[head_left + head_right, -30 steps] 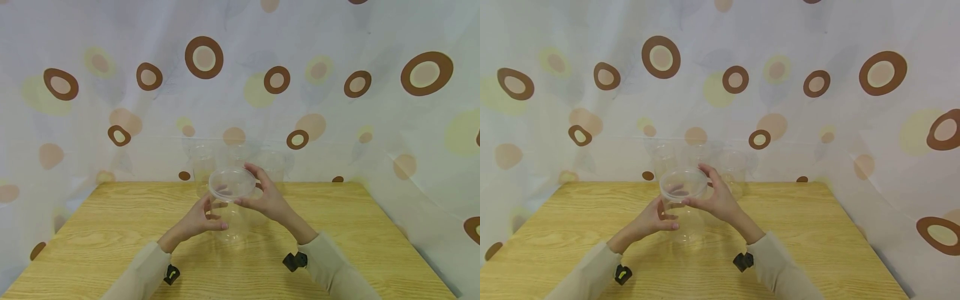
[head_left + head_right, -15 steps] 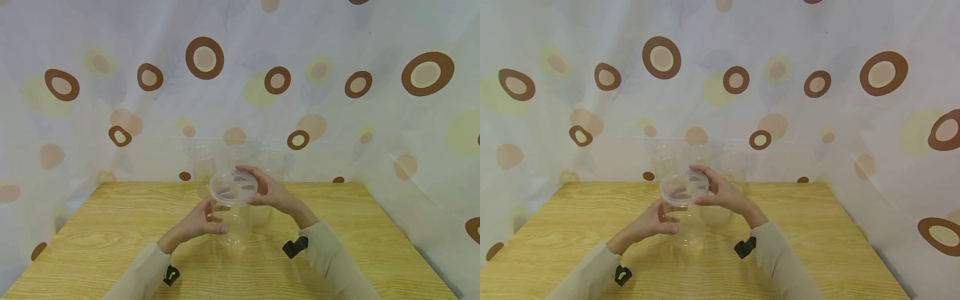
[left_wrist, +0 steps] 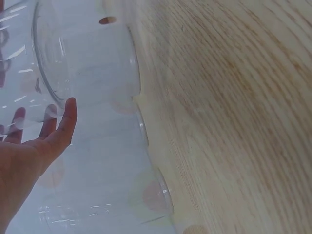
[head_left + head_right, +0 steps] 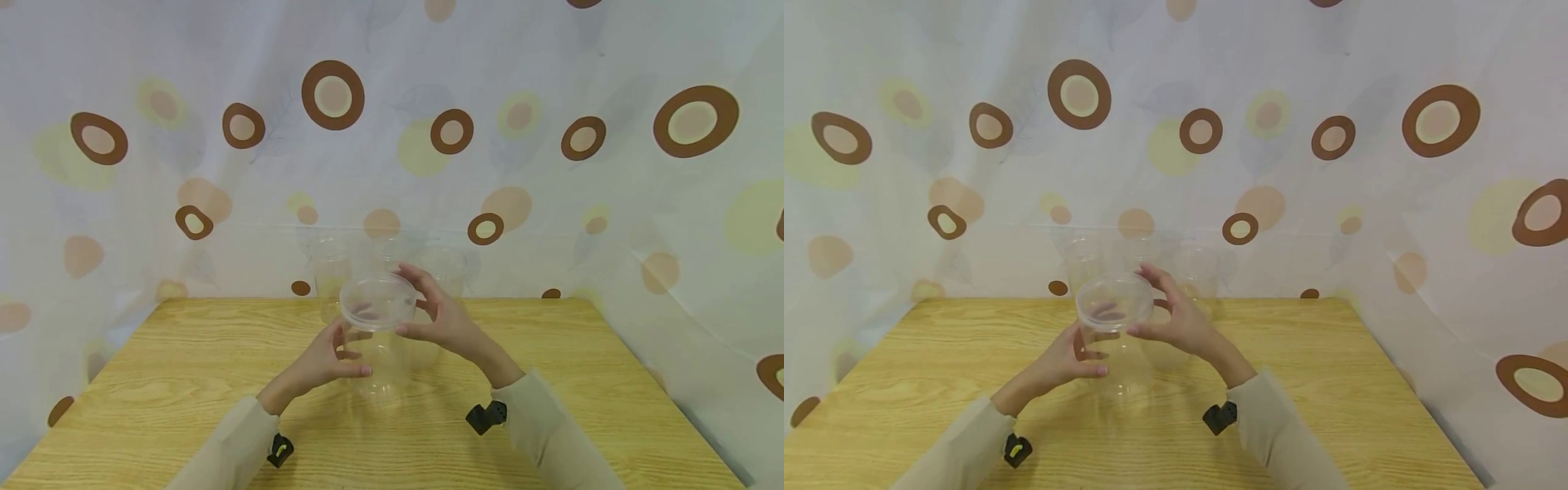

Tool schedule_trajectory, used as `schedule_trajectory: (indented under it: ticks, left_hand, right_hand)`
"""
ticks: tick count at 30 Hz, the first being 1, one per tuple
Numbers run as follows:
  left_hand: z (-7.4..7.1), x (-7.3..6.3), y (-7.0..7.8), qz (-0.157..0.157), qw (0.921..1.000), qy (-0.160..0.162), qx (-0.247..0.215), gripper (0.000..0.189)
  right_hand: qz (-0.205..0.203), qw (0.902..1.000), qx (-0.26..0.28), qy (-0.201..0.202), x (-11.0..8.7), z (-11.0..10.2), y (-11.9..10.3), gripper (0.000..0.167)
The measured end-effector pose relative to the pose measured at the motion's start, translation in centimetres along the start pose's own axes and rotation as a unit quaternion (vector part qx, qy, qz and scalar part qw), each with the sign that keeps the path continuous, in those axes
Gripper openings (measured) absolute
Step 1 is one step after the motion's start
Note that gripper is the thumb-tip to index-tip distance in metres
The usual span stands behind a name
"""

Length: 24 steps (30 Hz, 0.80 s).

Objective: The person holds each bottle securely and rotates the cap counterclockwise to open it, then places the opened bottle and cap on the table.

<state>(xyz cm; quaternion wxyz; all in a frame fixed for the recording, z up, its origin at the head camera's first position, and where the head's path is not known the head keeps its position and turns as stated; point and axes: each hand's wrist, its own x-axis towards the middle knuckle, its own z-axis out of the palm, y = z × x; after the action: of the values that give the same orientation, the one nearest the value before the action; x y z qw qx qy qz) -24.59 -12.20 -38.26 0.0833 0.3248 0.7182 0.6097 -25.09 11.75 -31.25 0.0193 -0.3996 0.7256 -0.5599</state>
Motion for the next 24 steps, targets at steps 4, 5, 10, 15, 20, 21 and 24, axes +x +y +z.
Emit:
schedule_trajectory:
  ticks: [4,5,10,15,20,21,24]
  left_hand:
    - [0.1,-0.1,0.2,-0.008,0.9999,0.012,0.000,0.091]
    - [0.2,-0.1,0.2,-0.008,0.9999,0.014,0.000,0.091]
    - [0.3,-0.1,0.3,-0.002,0.9999,0.013,0.006,0.089]
    - [0.3,-0.2,0.2,-0.002,0.9999,0.012,0.011,0.089]
    - [0.2,-0.4,0.2,0.003,1.0000,0.002,0.005,0.089]
    - [0.2,-0.4,0.2,0.005,1.0000,-0.001,0.003,0.089]
    - [0.1,-0.4,0.2,0.004,0.9999,-0.013,0.000,0.089]
  right_hand:
    - [0.016,0.9970,-0.034,0.068,-0.4,0.9,-0.3,0.085]
    - [0.021,0.9961,-0.036,0.078,-0.4,1.1,-0.4,0.085]
    - [0.040,0.9933,-0.047,0.098,-0.5,1.8,-0.3,0.085]
    - [0.029,0.9944,-0.046,0.091,-0.1,1.8,0.0,0.079]
    - [0.022,0.9997,-0.003,0.012,0.3,0.5,0.2,0.077]
    - [0.020,0.9997,0.013,-0.011,0.4,0.2,0.3,0.077]
    - [0.017,0.9946,0.067,-0.078,0.7,-0.8,0.7,0.077]
